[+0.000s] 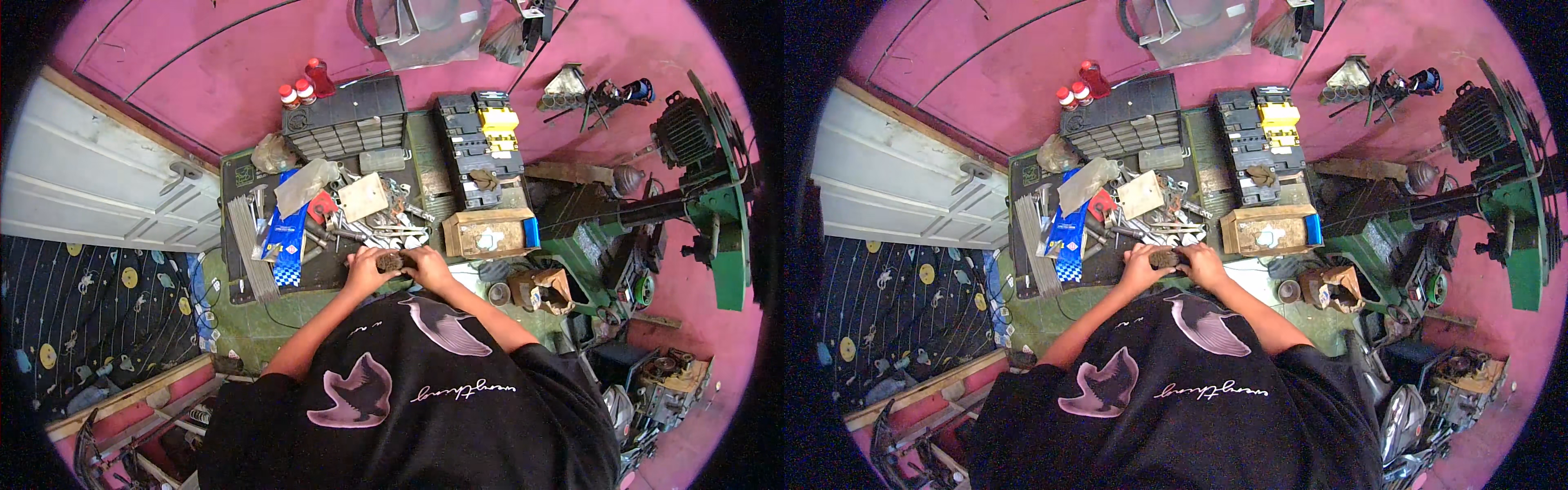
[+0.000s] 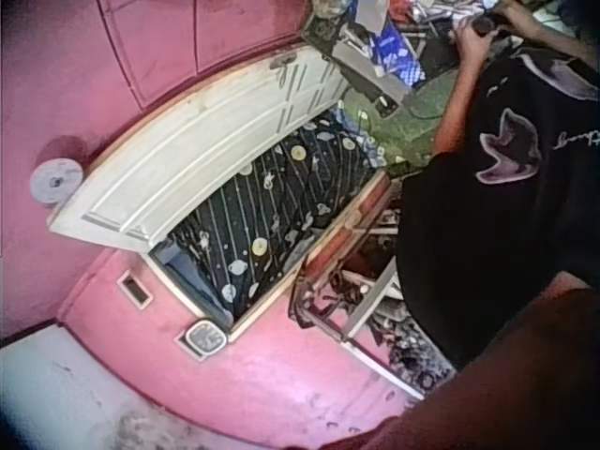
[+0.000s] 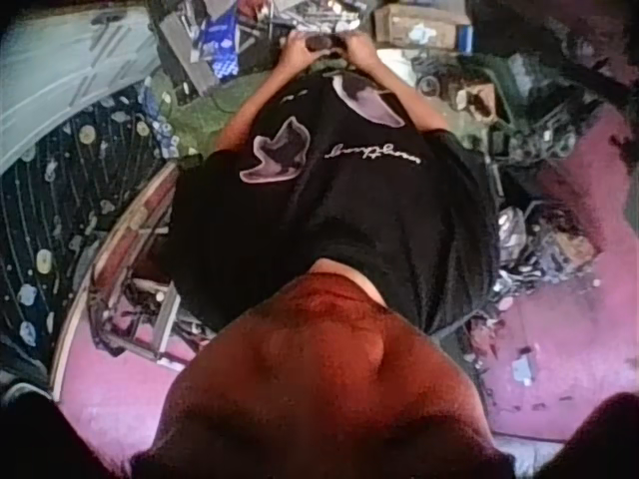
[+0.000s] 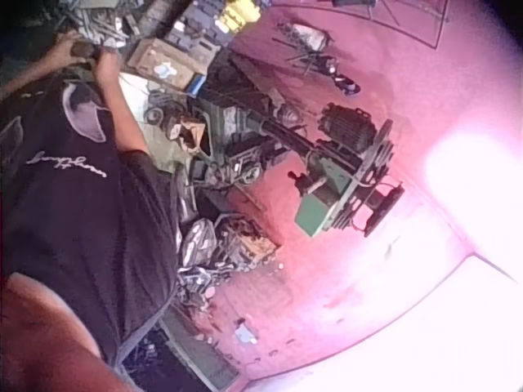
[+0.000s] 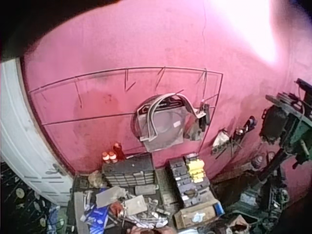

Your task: The person organizes various metal tools and hardware on a cluttered workbench. They pick up and sort through items such as wrenches, metal rods, and packaged parts, moving them into different piles or containers. The person also handles a blue and white checkered cloth and a plastic package containing small components.

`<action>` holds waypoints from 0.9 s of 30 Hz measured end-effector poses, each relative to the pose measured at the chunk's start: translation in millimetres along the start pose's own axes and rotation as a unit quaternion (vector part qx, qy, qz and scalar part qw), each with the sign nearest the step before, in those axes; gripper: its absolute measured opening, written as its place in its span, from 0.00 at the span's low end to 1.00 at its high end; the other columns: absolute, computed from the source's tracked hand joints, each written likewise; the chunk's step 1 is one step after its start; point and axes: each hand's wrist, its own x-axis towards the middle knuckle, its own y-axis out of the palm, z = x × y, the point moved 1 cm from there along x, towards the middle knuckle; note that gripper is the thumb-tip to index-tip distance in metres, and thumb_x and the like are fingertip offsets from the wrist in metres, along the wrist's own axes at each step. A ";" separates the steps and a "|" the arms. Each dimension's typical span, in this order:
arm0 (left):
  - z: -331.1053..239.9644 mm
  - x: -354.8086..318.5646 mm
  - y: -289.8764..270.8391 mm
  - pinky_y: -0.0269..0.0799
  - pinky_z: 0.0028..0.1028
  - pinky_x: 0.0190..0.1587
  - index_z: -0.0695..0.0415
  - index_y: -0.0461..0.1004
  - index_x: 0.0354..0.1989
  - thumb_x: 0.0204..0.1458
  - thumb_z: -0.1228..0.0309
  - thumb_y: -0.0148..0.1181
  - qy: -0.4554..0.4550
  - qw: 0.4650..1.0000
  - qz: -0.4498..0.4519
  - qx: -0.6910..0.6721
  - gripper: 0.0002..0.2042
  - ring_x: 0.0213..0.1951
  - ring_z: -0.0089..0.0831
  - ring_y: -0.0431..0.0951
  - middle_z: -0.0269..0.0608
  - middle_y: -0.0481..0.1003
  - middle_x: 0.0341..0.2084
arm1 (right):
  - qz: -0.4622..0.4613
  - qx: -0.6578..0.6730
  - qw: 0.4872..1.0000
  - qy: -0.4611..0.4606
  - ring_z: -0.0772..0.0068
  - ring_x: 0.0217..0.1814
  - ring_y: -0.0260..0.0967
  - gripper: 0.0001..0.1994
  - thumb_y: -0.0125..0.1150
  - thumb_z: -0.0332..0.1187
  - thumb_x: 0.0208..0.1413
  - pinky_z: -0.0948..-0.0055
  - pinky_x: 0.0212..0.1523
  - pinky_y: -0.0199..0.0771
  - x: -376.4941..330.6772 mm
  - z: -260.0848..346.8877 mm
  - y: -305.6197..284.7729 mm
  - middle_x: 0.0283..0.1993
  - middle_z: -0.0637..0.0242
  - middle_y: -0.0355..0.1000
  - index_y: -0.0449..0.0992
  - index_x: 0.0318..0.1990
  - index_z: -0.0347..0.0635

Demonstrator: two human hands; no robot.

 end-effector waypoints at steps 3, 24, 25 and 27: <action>10.1 -5.8 14.0 0.62 0.39 0.53 0.49 0.83 0.43 0.37 0.52 0.76 -0.026 0.999 -0.001 -0.031 0.24 0.46 0.36 0.74 0.33 0.80 0.38 | 0.025 -0.017 1.000 0.009 0.51 0.47 0.73 0.20 0.70 0.31 0.46 0.56 0.51 0.73 -3.7 -2.9 8.0 0.42 0.55 0.78 0.80 0.50 0.43; 5.7 20.3 -6.1 0.71 0.28 0.39 0.63 0.80 0.39 0.62 0.60 0.59 -0.190 0.878 -0.091 -0.430 0.16 0.33 0.18 0.73 0.31 0.79 0.30 | -0.160 0.040 0.977 -0.132 0.61 0.38 0.75 0.09 0.68 0.29 0.49 0.64 0.43 0.71 36.1 62.1 -52.0 0.34 0.65 0.79 0.84 0.39 0.47; 4.0 19.9 -6.6 0.71 0.28 0.39 0.63 0.80 0.39 0.62 0.60 0.59 -0.194 0.869 -0.103 -0.443 0.16 0.33 0.18 0.73 0.31 0.79 0.30 | -0.158 0.044 0.977 -0.136 0.61 0.39 0.75 0.08 0.68 0.29 0.50 0.63 0.44 0.71 37.5 63.0 -52.3 0.35 0.65 0.78 0.83 0.39 0.46; 0.4 16.9 -9.5 0.71 0.27 0.39 0.63 0.80 0.39 0.62 0.60 0.59 -0.198 0.862 -0.107 -0.455 0.15 0.34 0.18 0.73 0.31 0.79 0.30 | -0.131 0.039 0.981 -0.134 0.59 0.41 0.74 0.09 0.68 0.30 0.50 0.63 0.45 0.71 37.6 61.7 -49.5 0.36 0.63 0.77 0.81 0.39 0.44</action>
